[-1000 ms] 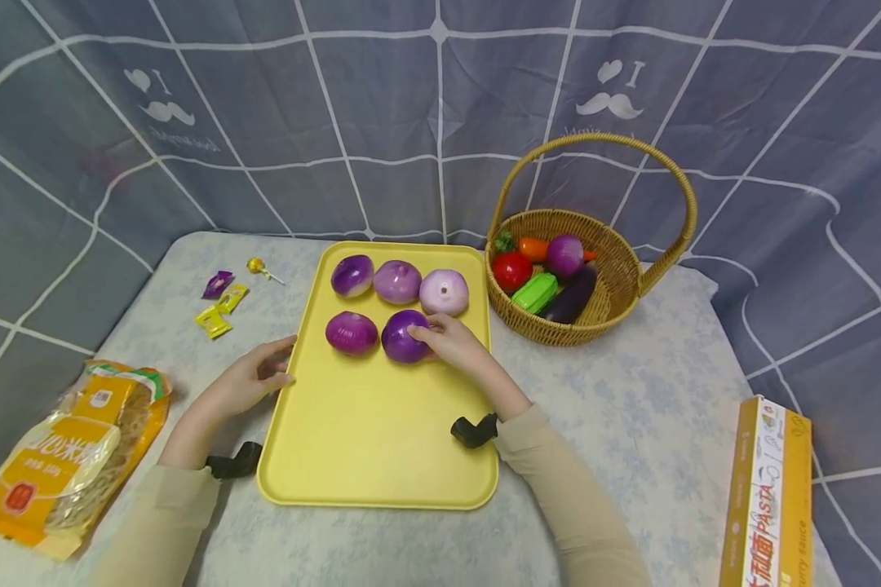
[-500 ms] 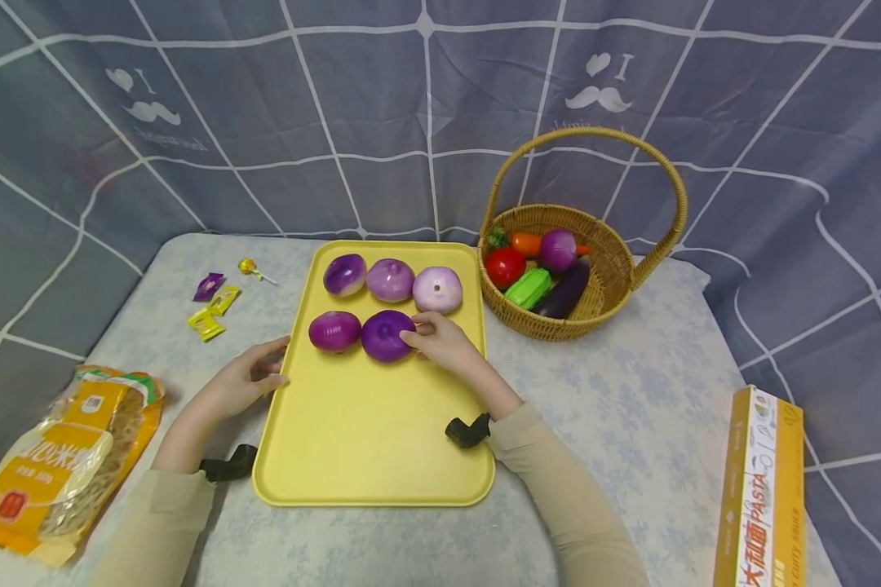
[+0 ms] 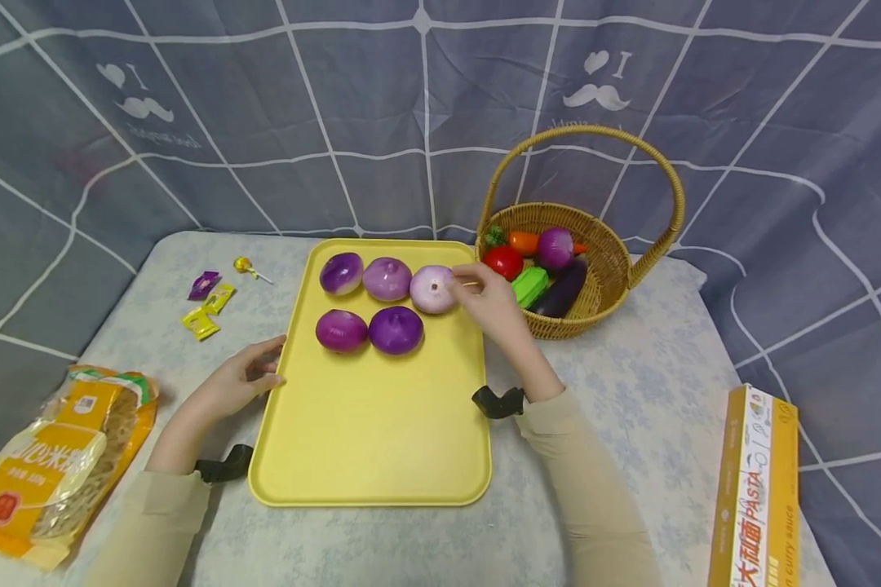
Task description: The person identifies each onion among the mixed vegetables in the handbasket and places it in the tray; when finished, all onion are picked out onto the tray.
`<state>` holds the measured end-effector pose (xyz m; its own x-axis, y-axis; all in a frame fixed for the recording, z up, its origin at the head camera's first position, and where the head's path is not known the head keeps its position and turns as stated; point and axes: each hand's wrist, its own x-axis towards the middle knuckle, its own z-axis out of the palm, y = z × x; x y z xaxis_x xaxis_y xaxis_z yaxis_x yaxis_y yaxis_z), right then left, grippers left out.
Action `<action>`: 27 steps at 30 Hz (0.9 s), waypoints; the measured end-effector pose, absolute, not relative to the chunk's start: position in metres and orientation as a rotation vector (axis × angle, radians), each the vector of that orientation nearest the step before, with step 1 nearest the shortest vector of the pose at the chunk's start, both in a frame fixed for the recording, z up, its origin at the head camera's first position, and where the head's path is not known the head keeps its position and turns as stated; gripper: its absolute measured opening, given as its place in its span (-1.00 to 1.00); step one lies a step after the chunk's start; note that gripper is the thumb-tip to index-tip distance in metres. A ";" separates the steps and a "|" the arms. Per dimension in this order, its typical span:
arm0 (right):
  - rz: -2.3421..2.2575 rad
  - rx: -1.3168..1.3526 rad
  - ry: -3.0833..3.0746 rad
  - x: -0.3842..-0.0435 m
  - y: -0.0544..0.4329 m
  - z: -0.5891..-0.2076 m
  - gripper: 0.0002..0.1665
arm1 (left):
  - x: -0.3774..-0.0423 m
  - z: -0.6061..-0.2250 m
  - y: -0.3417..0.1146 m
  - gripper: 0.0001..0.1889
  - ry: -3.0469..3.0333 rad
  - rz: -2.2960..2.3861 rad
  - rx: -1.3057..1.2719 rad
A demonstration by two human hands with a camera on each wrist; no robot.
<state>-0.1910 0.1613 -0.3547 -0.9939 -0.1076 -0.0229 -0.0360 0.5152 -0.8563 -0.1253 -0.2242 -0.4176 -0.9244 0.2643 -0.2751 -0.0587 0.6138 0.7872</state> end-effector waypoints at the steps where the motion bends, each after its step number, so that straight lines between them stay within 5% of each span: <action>1: -1.524 -0.105 2.694 -0.195 0.169 -0.351 -0.52 | -0.126 -0.418 -0.224 -0.32 2.476 1.228 0.164; 14: -1.670 0.562 2.898 -0.232 0.252 -0.353 -0.34 | -0.123 -0.418 -0.223 -0.33 2.485 1.219 0.145; 27: -1.524 0.683 2.846 -0.252 0.262 -0.371 -0.03 | -0.124 -0.417 -0.223 -0.32 2.492 1.213 0.146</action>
